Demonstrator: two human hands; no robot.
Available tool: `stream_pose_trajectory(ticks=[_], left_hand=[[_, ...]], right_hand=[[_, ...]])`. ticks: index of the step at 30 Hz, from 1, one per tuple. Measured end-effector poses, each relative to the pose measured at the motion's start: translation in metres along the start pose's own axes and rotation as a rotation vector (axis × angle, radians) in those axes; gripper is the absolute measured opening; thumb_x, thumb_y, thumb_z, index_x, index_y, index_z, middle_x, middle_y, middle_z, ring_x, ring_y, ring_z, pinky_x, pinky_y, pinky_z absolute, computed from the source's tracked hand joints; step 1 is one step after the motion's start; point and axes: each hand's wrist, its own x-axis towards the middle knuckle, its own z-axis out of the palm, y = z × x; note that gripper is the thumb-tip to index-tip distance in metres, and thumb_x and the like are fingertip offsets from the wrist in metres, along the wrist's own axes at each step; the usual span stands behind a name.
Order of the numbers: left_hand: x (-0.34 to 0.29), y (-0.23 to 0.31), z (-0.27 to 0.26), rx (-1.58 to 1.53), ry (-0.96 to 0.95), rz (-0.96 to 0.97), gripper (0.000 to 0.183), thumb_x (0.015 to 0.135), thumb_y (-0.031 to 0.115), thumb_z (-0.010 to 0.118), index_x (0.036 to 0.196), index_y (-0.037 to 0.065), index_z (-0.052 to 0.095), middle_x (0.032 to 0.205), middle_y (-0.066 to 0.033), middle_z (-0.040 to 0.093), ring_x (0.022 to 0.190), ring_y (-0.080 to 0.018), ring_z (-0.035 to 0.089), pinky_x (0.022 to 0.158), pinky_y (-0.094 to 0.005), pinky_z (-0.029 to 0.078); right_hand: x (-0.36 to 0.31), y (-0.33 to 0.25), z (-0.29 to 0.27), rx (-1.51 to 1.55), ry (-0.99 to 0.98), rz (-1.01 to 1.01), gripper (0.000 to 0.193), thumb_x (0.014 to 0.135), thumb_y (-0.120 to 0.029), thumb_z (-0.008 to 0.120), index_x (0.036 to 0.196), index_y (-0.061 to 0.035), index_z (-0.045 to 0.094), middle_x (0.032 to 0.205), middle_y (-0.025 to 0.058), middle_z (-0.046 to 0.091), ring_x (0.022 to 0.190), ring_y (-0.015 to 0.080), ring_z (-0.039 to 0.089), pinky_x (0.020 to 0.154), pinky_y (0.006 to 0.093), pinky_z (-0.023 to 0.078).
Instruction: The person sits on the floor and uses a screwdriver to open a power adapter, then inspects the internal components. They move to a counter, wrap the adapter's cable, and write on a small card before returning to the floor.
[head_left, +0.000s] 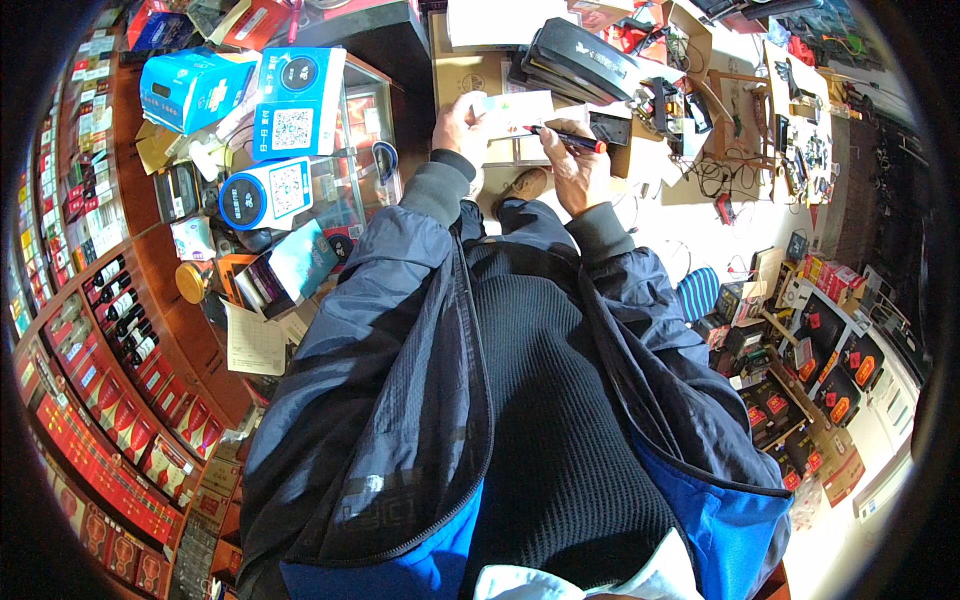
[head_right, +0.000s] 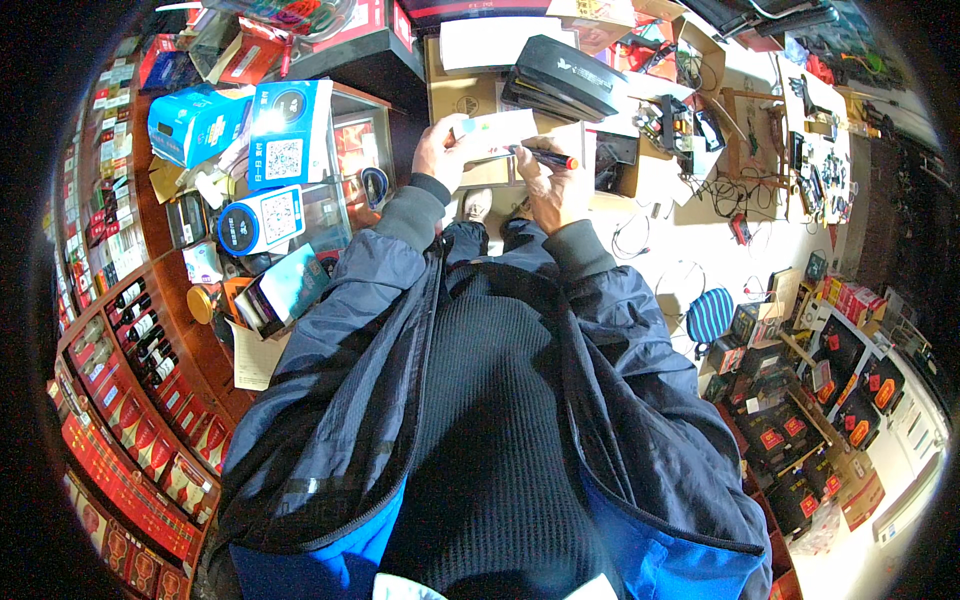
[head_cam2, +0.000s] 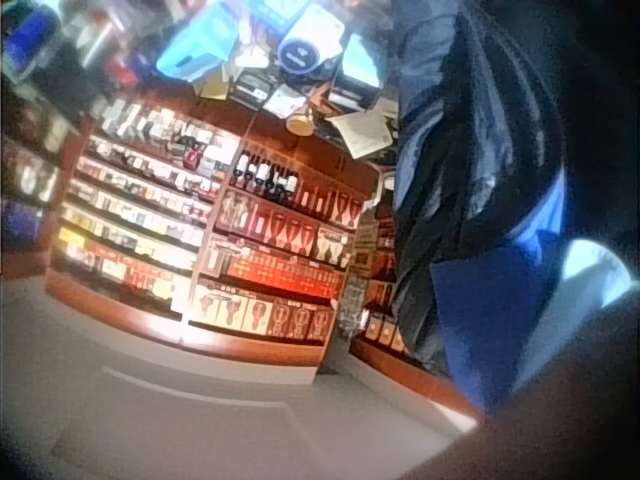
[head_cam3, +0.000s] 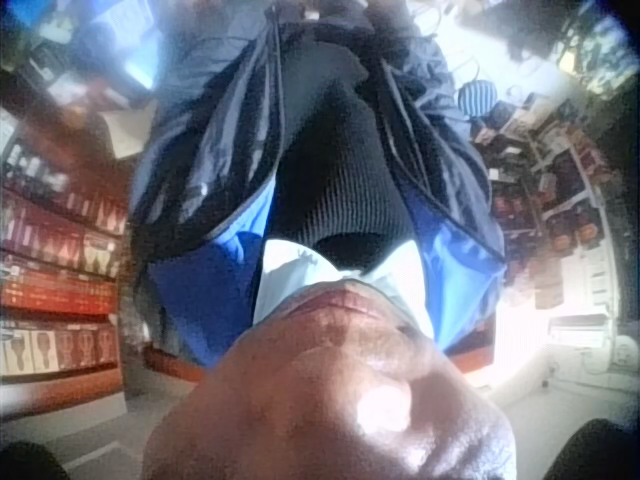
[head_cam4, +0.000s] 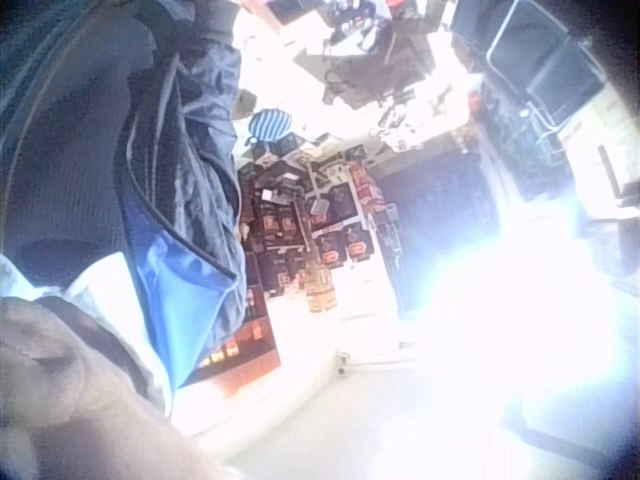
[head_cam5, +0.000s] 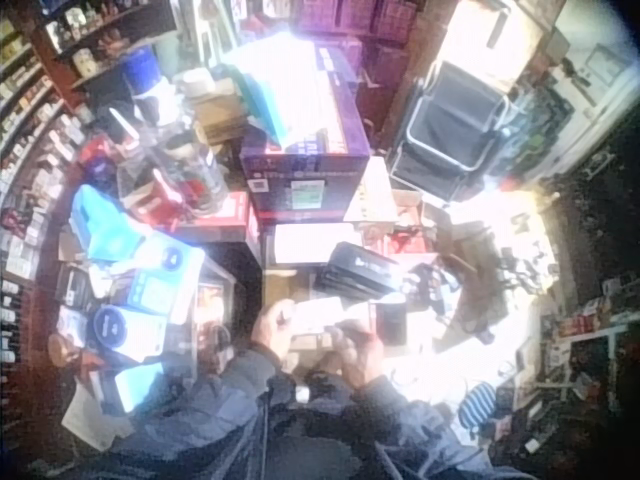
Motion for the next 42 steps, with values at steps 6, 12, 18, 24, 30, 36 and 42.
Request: stream_pose_trajectory(ticks=[6, 12, 18, 24, 30, 36, 42], left_hand=[[-0.002, 0.007, -0.002, 0.008, 0.000, -0.008, 0.032, 0.095, 0.007, 0.070, 0.126, 0.003, 0.066, 0.114, -0.0173, 0.072, 0.103, -0.0250, 0.073, 0.087, -0.0350, 0.058], [0.001, -0.006, 0.005, -0.027, 0.092, 0.112, 0.031, 0.091, 0.010, 0.070, 0.122, 0.010, 0.069, 0.096, -0.0177, 0.074, 0.083, -0.0274, 0.074, 0.073, -0.0383, 0.059], [0.004, -0.016, 0.007, -0.009, 0.104, 0.136, 0.031, 0.089, 0.011, 0.072, 0.120, 0.010, 0.069, 0.092, -0.0172, 0.073, 0.082, -0.0286, 0.074, 0.070, -0.0394, 0.059], [0.000, -0.003, 0.002, 0.007, 0.088, 0.100, 0.032, 0.088, 0.013, 0.073, 0.120, 0.010, 0.069, 0.095, -0.0198, 0.073, 0.082, -0.0298, 0.074, 0.071, -0.0400, 0.058], [0.001, -0.008, 0.003, 0.025, 0.025, 0.042, 0.033, 0.095, 0.009, 0.071, 0.127, 0.003, 0.066, 0.113, -0.0175, 0.072, 0.102, -0.0250, 0.073, 0.087, -0.0350, 0.058], [0.004, -0.022, 0.007, 0.017, 0.102, 0.086, 0.035, 0.088, 0.016, 0.076, 0.122, 0.013, 0.070, 0.101, -0.0192, 0.069, 0.092, -0.0333, 0.070, 0.081, -0.0426, 0.056], [0.003, -0.022, 0.007, 0.042, 0.116, 0.104, 0.035, 0.088, 0.018, 0.076, 0.122, 0.013, 0.070, 0.101, -0.0192, 0.069, 0.092, -0.0342, 0.070, 0.081, -0.0436, 0.055]], right_hand=[[0.000, 0.001, 0.000, 0.061, 0.006, -0.019, 0.027, 0.099, -0.021, 0.073, 0.110, 0.0024, 0.069, 0.093, 0.0033, 0.068, 0.084, 0.0098, 0.059, 0.077, 0.0267, 0.050], [0.001, 0.003, 0.001, 0.024, -0.016, 0.014, 0.030, 0.099, -0.024, 0.074, 0.112, 0.0022, 0.069, 0.094, 0.0036, 0.068, 0.085, 0.0098, 0.059, 0.078, 0.0268, 0.050], [0.001, 0.005, -0.001, -0.042, -0.043, 0.007, 0.032, 0.099, -0.026, 0.074, 0.112, 0.0020, 0.069, 0.093, 0.0025, 0.067, 0.084, 0.0101, 0.058, 0.079, 0.0263, 0.049], [0.002, 0.006, -0.001, -0.016, -0.058, 0.013, 0.033, 0.098, -0.027, 0.074, 0.113, 0.0022, 0.069, 0.096, 0.0041, 0.067, 0.087, 0.0104, 0.059, 0.080, 0.0266, 0.049], [0.000, -0.001, -0.001, 0.016, 0.052, -0.021, 0.035, 0.098, -0.029, 0.075, 0.113, 0.0021, 0.069, 0.100, 0.0057, 0.069, 0.090, 0.0113, 0.061, 0.083, 0.0271, 0.050], [-0.001, -0.004, -0.004, -0.006, 0.043, -0.020, 0.032, 0.098, -0.027, 0.076, 0.110, 0.0020, 0.068, 0.099, 0.0049, 0.068, 0.089, 0.0111, 0.060, 0.082, 0.0277, 0.050], [-0.001, 0.003, -0.004, -0.014, 0.021, -0.027, 0.031, 0.099, -0.027, 0.074, 0.110, 0.0016, 0.068, 0.097, 0.0043, 0.068, 0.086, 0.0101, 0.058, 0.078, 0.0273, 0.050]])
